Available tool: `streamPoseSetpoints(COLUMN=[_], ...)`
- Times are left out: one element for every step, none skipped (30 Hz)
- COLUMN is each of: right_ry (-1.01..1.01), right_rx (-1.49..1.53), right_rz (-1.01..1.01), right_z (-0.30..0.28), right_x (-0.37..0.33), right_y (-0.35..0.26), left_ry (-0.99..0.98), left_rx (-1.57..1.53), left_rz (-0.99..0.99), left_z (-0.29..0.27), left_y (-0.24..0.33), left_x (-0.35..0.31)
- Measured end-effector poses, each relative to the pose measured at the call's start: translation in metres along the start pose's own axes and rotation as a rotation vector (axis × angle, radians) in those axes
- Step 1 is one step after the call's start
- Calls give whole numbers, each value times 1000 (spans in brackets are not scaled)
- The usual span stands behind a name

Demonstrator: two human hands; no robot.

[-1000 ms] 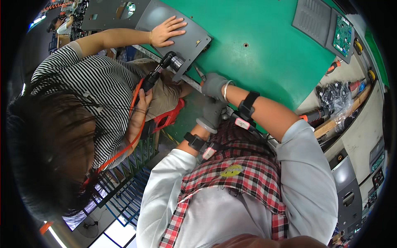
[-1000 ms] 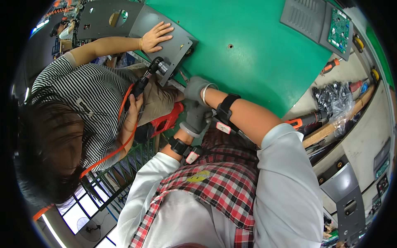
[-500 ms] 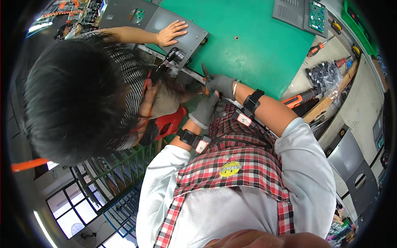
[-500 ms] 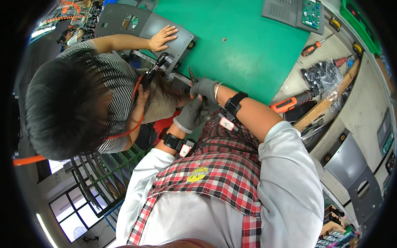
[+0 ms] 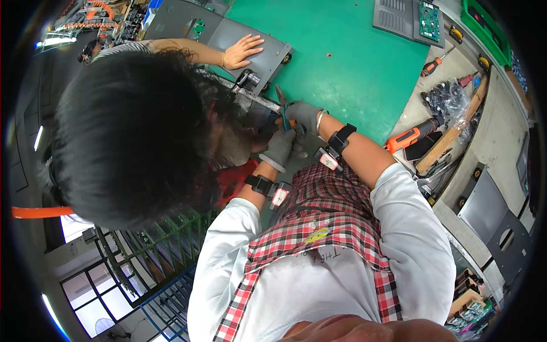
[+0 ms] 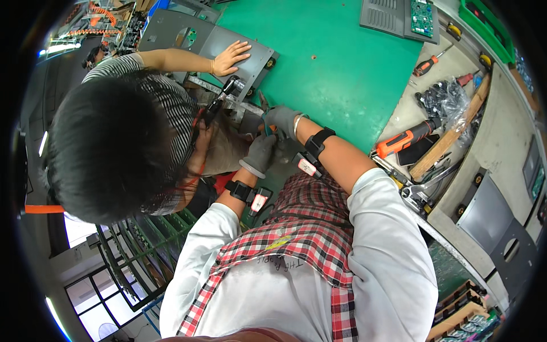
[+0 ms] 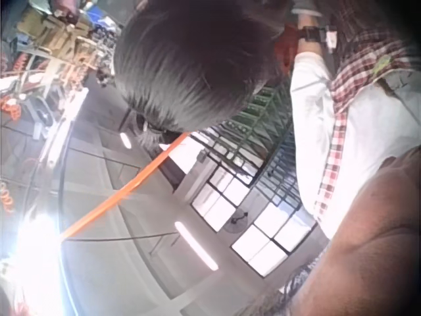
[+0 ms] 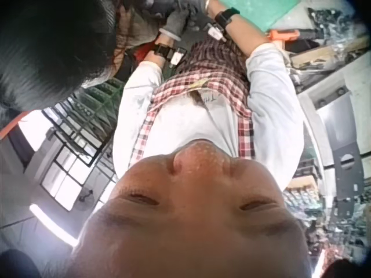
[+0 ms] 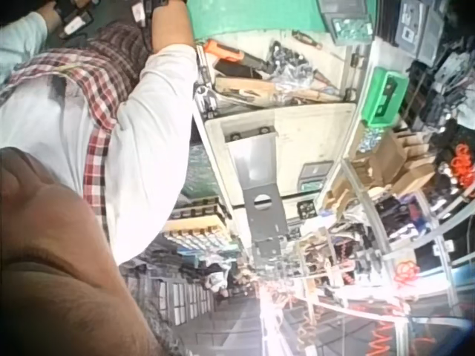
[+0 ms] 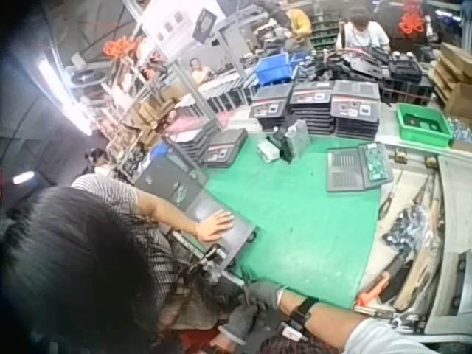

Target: Assembling components and wiring into a metal electrical equipment housing at an assembly line workstation.

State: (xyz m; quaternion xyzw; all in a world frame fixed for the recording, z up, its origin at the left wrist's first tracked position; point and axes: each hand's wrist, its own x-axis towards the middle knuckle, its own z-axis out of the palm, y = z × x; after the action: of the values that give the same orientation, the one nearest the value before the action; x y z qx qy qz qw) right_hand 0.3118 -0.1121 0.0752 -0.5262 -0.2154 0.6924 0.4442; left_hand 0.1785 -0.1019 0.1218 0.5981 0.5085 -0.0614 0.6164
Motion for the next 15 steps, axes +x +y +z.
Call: streamPoseSetpoints(right_ry=[-8,-11,-21,-26,-34,-60,-86,-137,-155,-198,-231,-219,-197,-173,-142], right_rx=[113,227,262,295,328,420,513,619,616,628,636,611,584,557,495], right_rz=[-19,-8,-11,14,43,30,18,-14,-27,-62,-94,-120,-143,-167,-181], right_z=[-1,-3,-5,-6,-6,-6,-5,-4,-3,-1,0,0,0,-1,-3], right_x=[2,3,4,5,5,6,7,9,11,13,15,17,19,21,23], right_y=[1,2,4,5,6,8,9,11,13,14,15,16,17,17,17], left_ry=[-15,-34,-70,-110,-3,96,191,144,100,84,28,-2,-6,-9,16], left_rx=[-44,-189,-361,-530,-106,325,759,436,116,14,-238,-274,-287,-300,-290], left_rz=[27,-12,-23,-39,201,427,645,527,404,341,288,299,277,255,201], left_z=[-2,-5,-7,-9,-11,-14,-16,-15,-14,-15,-15,-16,-16,-17,-19], left_y=[-3,-7,-12,-17,-23,-29,-35,-42,-48,-51,-54,-55,-56,-55,-55], left_x=[4,8,11,15,19,22,24,26,29,31,33,35,36,37,38])
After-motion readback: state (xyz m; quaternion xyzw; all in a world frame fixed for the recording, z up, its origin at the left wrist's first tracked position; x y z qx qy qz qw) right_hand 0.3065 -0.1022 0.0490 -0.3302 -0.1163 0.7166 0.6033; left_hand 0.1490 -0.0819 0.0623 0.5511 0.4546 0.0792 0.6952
